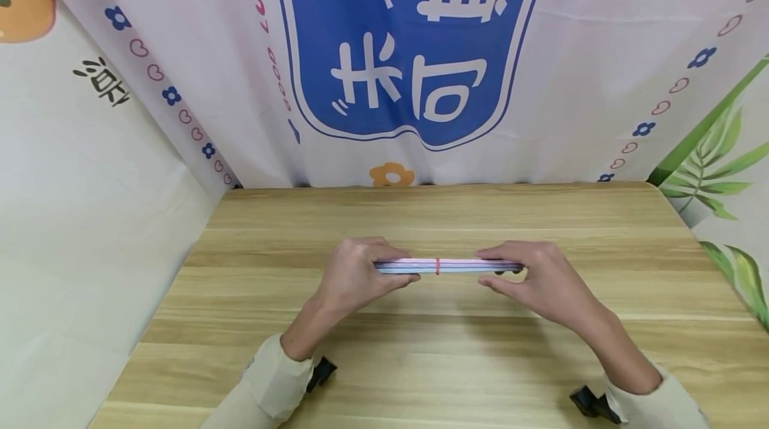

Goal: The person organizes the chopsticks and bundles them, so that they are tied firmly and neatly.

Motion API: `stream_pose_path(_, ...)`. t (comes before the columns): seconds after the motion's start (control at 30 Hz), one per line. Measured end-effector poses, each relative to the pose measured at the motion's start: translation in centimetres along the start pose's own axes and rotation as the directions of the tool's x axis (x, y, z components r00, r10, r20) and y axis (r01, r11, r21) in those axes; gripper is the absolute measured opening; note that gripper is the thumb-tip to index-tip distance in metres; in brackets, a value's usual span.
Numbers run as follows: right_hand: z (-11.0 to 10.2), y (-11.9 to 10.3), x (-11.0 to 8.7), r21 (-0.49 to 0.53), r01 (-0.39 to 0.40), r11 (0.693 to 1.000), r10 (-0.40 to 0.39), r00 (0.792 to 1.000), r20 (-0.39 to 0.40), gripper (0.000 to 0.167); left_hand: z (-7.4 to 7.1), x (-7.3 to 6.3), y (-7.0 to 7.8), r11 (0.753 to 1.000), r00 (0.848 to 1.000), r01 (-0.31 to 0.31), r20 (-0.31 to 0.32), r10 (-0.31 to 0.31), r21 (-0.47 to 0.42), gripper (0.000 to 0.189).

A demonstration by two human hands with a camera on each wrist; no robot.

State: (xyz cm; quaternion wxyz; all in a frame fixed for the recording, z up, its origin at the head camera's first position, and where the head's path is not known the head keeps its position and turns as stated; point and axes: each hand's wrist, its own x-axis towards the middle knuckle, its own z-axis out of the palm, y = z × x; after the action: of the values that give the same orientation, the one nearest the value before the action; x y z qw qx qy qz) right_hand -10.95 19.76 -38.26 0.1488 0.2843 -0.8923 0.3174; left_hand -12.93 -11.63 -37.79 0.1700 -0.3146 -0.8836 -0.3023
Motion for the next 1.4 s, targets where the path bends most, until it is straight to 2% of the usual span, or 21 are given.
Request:
stream_pose_path(0.3,-0.9,0.8,-1.3,0.026,0.039,0.999,-0.037,0.997,-0.07,0.036,-0.1,-0.1,-0.2,1.0,1.0,-0.001,-0.012,0.001,0.009,0.03)
stream_pose_path(0.57,-0.8,0.6,-1.6,0.066,-0.015,0.998,0.021,0.996,-0.092,0.034,0.0,-0.2,-0.3,1.0,1.0,-0.001,-0.022,0.001,0.01,0.032)
stream_pose_path(0.83,-0.6,0.7,-1.7,0.087,-0.015,0.996,0.023,0.996,-0.091,0.034,0.0,-0.3,-0.4,1.0,1.0,0.009,0.014,-0.008,-0.007,0.029)
stream_pose_path(1.17,-0.5,1.1,-1.7,0.095,-0.048,0.994,0.054,0.996,-0.068,0.033,-0.3,-0.9,-1.1,0.997,0.997,0.006,0.077,0.0,-0.079,0.024)
stream_pose_path(1.4,-0.6,1.6,-1.9,0.086,-0.092,0.992,0.096,0.995,-0.04,0.032,-0.5,-1.4,-2.0,0.986,0.995,0.038,0.096,-0.022,-0.165,0.028)
